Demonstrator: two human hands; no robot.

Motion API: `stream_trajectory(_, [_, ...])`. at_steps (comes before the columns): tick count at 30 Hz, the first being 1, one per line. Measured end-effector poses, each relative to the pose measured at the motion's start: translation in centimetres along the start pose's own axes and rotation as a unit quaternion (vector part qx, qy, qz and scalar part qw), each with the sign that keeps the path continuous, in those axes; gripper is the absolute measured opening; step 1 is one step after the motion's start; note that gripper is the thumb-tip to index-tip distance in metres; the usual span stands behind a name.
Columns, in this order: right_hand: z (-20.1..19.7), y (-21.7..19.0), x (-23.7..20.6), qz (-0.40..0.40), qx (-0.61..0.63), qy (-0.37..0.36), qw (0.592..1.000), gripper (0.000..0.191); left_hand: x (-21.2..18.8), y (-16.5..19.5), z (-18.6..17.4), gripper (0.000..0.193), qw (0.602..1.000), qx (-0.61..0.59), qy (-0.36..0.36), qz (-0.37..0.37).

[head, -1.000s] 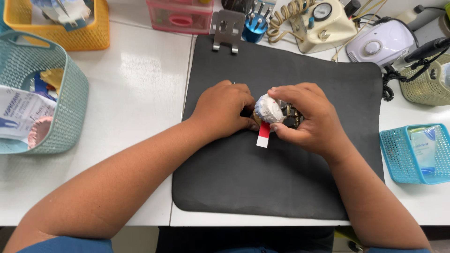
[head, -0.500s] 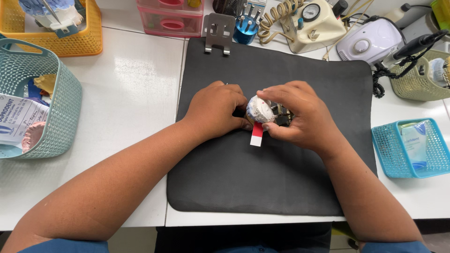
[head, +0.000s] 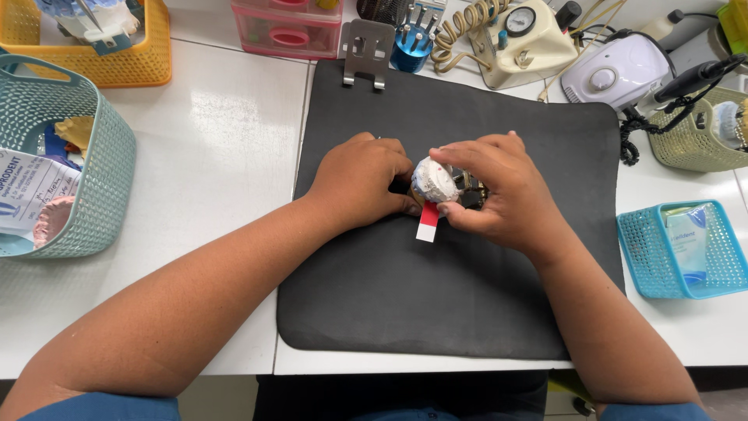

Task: The person works at a dental lab bench with a denture mounted on an articulator. They place red articulating paper between the teeth, close the articulator to mark contact points, then pick up a rotary handpiece and grind a denture tooth, repeatedly re-checking the bite with the paper and adjusting the tooth on the model.

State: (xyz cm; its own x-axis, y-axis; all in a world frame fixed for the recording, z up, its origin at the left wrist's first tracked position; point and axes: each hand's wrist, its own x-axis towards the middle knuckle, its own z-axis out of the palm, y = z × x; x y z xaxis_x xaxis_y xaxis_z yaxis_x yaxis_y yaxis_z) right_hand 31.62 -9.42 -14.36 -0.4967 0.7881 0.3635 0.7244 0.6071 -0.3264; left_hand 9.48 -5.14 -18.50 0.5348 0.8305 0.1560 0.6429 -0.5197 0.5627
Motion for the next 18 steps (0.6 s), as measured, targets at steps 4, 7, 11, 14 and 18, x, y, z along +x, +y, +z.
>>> stream_trajectory(4, [-0.09, 0.29, -0.09, 0.001, 0.023, -0.002, 1.0, 0.058, 0.02, -0.17, 0.03, 0.037, 1.0, 0.005, 0.007, 0.01])
stream_trajectory(7, [-0.01, 0.33, -0.14, 0.006, 0.029, 0.011, 0.999, 0.058, -0.05, -0.22, 0.11, 0.037, 1.0, -0.001, 0.014, 0.008])
stream_trajectory(11, [0.03, 0.25, -0.08, 0.004, -0.017, -0.011, 1.0, 0.058, -0.14, -0.12, 0.01, 0.034, 1.0, 0.007, 0.012, 0.01])
stream_trajectory(14, [0.1, 0.11, -0.13, 0.027, -0.011, -0.011, 1.0, 0.057, -0.07, 0.07, -0.18, 0.034, 1.0, 0.0, 0.015, 0.014])
stream_trajectory(18, [-0.24, 0.42, -0.15, 0.02, -0.026, -0.016, 0.999, 0.058, 0.07, 0.22, -0.23, 0.034, 1.0, 0.015, -0.002, -0.003])
